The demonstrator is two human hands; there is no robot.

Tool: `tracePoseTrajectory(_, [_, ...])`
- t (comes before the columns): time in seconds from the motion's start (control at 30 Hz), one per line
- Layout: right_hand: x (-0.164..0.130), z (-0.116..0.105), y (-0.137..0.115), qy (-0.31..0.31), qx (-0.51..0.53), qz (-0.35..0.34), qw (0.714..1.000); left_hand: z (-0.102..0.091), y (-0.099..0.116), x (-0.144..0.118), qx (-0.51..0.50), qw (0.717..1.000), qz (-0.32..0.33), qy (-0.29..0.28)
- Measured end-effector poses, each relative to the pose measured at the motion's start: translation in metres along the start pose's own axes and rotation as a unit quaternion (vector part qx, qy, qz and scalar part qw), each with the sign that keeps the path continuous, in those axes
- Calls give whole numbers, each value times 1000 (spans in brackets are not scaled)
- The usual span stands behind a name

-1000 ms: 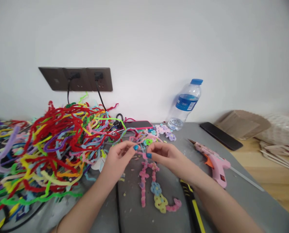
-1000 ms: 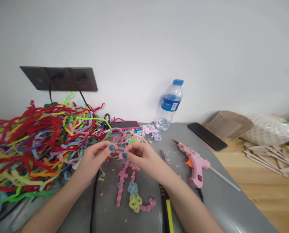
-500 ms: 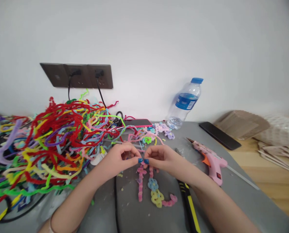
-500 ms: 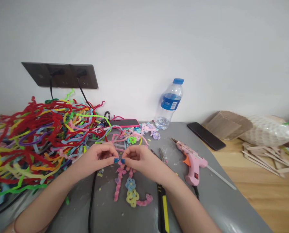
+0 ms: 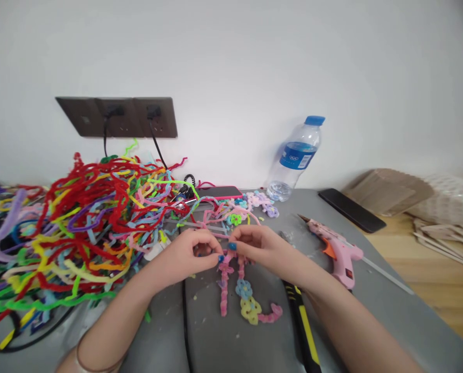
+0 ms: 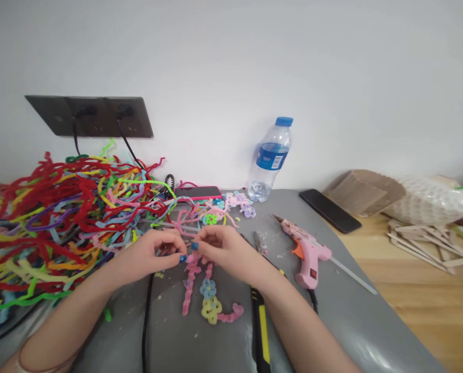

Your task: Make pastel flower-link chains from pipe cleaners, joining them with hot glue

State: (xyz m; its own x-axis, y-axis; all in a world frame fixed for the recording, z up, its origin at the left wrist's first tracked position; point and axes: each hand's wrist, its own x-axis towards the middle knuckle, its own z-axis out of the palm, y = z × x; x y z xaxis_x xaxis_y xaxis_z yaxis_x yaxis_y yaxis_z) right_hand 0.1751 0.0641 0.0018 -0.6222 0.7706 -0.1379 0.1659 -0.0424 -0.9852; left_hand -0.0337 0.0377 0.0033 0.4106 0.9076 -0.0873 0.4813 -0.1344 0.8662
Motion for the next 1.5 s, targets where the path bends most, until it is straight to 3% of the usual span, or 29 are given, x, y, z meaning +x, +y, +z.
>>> tracePoseTrajectory(0.2, [3,-7,1,79,25,-20,996,-5,3,-6,53,988,-46,-138])
tracePoseTrajectory(0.33, [4,-8,3,86,27,-26,996,-1,3,-10,69,980,-70,-174])
tracePoseTrajectory(0.67, [3,-6,2,91,27,-41,995,11,6,-13,123,981,-42,-140])
tracePoseTrajectory(0.87, [3,-7,1,92,21,-38,995,14,2,-12,136,978,-71,-145])
tracePoseTrajectory(1.13, [3,-6,3,76,-16,-37,996,11,6,-10,135,979,-115,-101])
tracePoseTrajectory(1.2, [1,-5,3,51,-52,-29,997,8,6,-9,127,981,-125,-80])
tracePoseTrajectory(1.4, [-8,3,0,-95,-163,-31,981,-3,1,-7,125,983,-135,-23])
tracePoseTrajectory(1.5, [-8,5,0,-83,-202,-66,974,-7,0,-6,130,984,-125,-5])
